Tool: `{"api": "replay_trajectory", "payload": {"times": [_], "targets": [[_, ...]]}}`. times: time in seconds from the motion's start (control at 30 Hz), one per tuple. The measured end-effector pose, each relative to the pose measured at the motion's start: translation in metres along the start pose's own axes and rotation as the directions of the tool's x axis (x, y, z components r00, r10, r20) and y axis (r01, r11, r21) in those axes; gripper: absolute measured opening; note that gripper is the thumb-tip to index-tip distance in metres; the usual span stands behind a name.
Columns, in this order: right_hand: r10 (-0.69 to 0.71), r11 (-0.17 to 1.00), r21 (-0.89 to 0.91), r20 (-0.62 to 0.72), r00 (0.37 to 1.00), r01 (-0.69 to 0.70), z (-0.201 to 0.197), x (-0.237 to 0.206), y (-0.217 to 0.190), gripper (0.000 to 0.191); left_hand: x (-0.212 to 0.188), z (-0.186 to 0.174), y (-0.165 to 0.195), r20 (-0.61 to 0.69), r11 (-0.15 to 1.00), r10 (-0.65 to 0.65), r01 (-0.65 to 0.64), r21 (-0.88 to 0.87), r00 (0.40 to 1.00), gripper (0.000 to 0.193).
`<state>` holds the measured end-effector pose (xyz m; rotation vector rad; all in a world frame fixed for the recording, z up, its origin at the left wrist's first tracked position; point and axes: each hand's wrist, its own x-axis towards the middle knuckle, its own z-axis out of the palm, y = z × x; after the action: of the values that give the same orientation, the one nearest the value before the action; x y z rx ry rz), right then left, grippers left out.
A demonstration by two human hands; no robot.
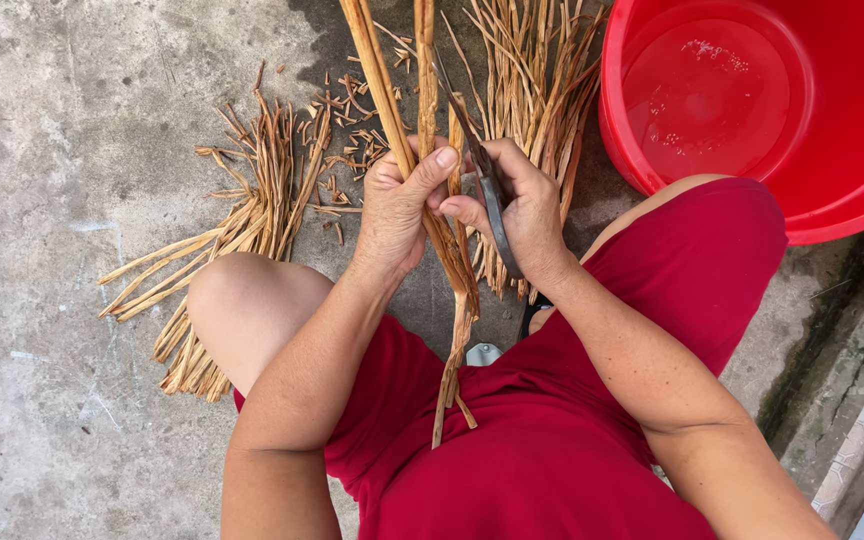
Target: The person sits on the concrete ground and uses scissors to trim and split dried plant stems one at a time, cutting off thin side strips and discarding the trimmings onto the ground beside a pile of processed stems. A red plastic basin of water sits nearby.
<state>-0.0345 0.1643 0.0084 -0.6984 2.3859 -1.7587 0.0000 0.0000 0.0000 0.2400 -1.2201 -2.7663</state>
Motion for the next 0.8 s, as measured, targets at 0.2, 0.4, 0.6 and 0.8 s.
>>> {"api": "replay_trajectory", "payload": {"times": [0.2,0.4,0.6,0.8], "targets": [[0.028,0.997,0.077,-0.001,1.000,-0.028,0.000,0.000,-0.002,0.050,0.002,0.006,0.005,-0.019,1.000,0.000,0.000,-0.001,1.000,0.016],[-0.029,0.999,0.030,-0.018,0.999,0.029,0.006,0.001,-0.023,0.056,-0.003,0.001,0.016,-0.005,0.999,0.003,-0.002,0.048,1.000,0.014],[-0.134,0.991,0.003,-0.033,0.990,0.134,0.008,0.006,-0.024,0.051,-0.009,-0.010,0.021,0.013,0.998,0.004,-0.005,0.069,1.000,0.016],[0.039,0.982,0.186,0.007,0.999,-0.040,0.003,0.006,-0.018,0.046,-0.009,-0.006,0.016,-0.034,0.995,-0.028,0.032,0.095,0.999,0.014]]}}
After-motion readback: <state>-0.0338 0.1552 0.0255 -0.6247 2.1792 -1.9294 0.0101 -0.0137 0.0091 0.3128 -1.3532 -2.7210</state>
